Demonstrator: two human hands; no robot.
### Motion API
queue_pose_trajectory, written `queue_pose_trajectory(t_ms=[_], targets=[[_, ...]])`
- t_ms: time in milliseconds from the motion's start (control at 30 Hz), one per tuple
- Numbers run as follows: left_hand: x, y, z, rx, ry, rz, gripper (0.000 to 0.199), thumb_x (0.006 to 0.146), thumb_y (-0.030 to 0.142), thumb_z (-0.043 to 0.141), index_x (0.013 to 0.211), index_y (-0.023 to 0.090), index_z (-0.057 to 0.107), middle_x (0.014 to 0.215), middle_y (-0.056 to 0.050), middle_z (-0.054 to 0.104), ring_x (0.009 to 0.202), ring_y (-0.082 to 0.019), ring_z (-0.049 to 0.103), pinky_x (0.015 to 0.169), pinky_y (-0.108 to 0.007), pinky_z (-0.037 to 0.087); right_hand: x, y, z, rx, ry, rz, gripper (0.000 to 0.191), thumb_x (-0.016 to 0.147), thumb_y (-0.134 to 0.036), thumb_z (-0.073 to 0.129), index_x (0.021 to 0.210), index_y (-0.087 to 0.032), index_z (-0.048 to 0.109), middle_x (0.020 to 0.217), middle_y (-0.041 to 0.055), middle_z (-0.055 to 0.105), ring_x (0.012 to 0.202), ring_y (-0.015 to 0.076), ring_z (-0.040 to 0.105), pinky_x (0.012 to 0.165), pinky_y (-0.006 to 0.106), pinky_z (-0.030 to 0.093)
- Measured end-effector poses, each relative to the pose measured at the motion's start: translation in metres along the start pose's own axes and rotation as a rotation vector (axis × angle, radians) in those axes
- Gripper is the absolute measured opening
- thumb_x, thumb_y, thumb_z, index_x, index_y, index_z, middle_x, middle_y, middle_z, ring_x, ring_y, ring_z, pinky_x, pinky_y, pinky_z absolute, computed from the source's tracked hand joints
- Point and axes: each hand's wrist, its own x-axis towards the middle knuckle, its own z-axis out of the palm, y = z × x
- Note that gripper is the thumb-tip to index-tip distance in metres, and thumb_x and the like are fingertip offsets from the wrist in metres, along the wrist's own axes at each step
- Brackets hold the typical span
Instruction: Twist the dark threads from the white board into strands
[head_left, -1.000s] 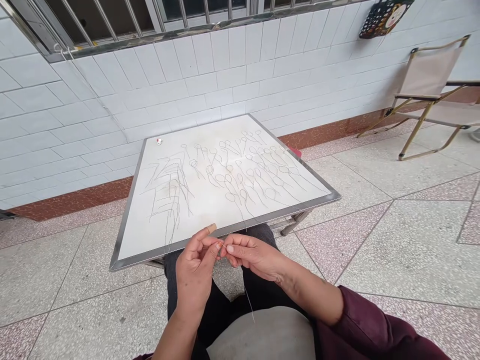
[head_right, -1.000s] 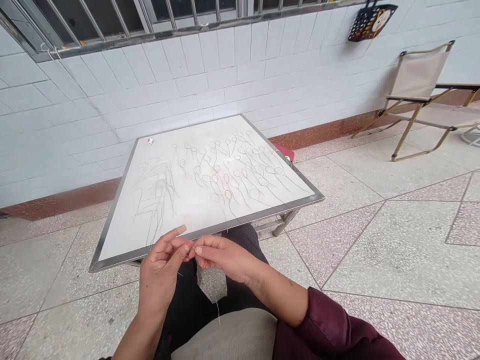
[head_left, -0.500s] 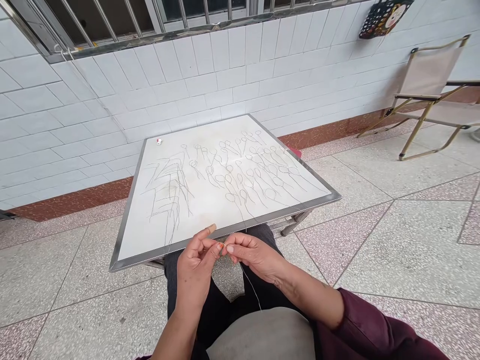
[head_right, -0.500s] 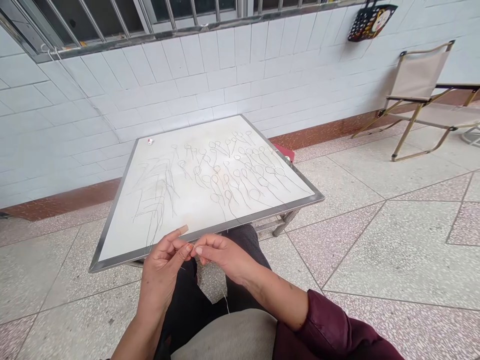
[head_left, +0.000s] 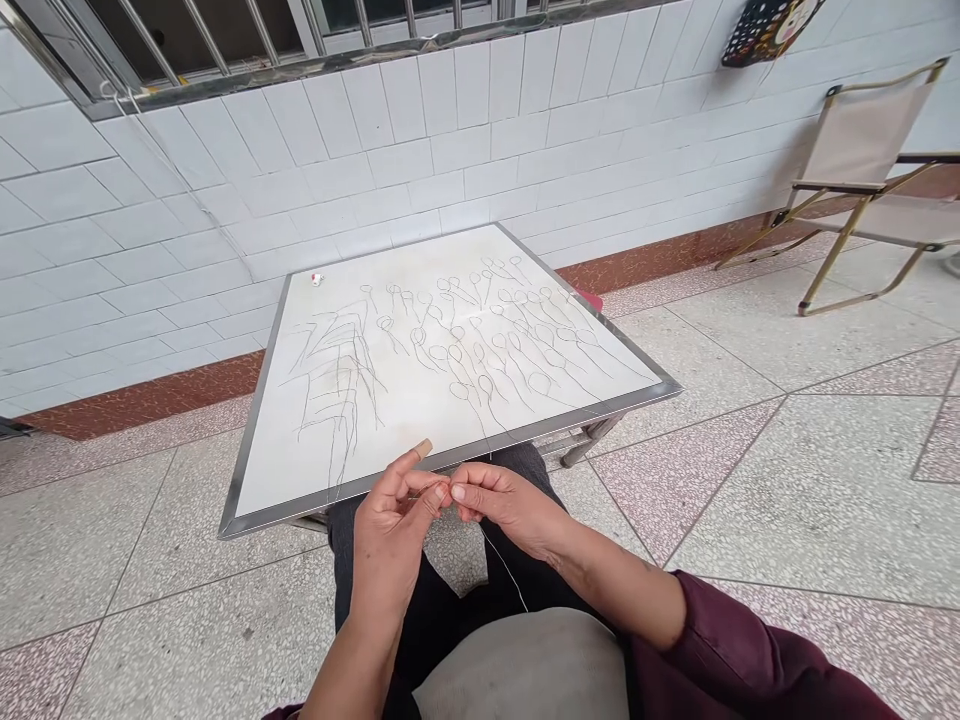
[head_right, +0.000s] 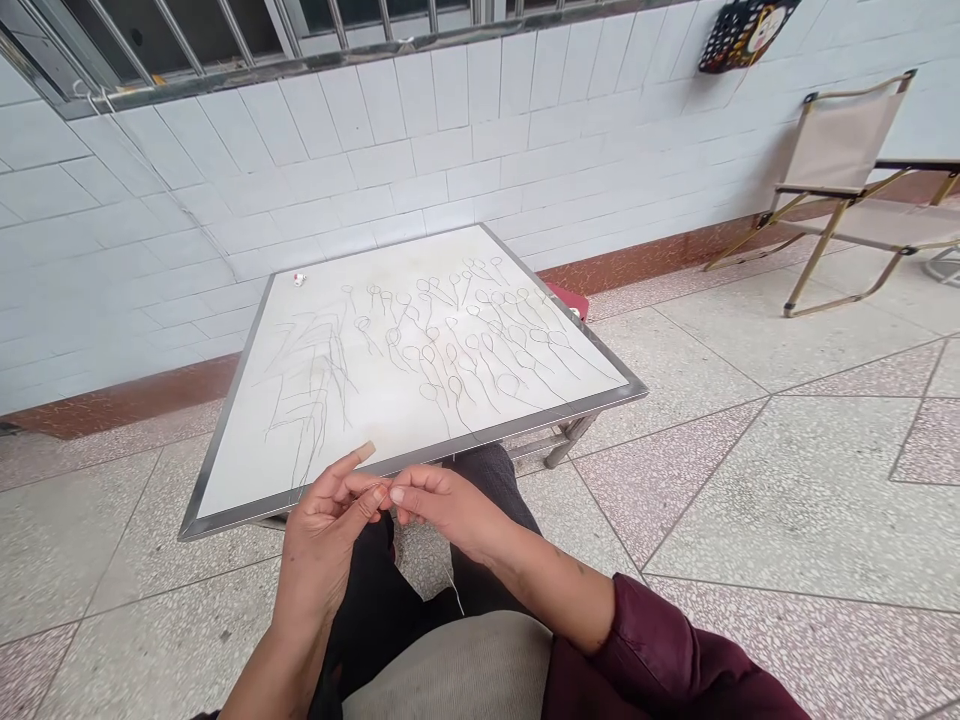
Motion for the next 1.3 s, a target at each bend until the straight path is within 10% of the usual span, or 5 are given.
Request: queue_pose_trajectory(t_ms=[1300], targets=[[0.0,-0.001,-0.008,-0.123,0.111,-0.071,0.048,0.071,0.026,0.08,0.116,0.019,0.068,0.07,0.004,0.067,0.07,-0.012,0.062,0.074,-0.026,0.051,-0.016,0.014,0.015,-1.306,0.267,-0.838,0.017,0.097,-0.013,0.049,0.086,-0.018,0.061,0.069,0.0016,0.062,0.064,0.0157,0.05,0.058,0.027,0.041]])
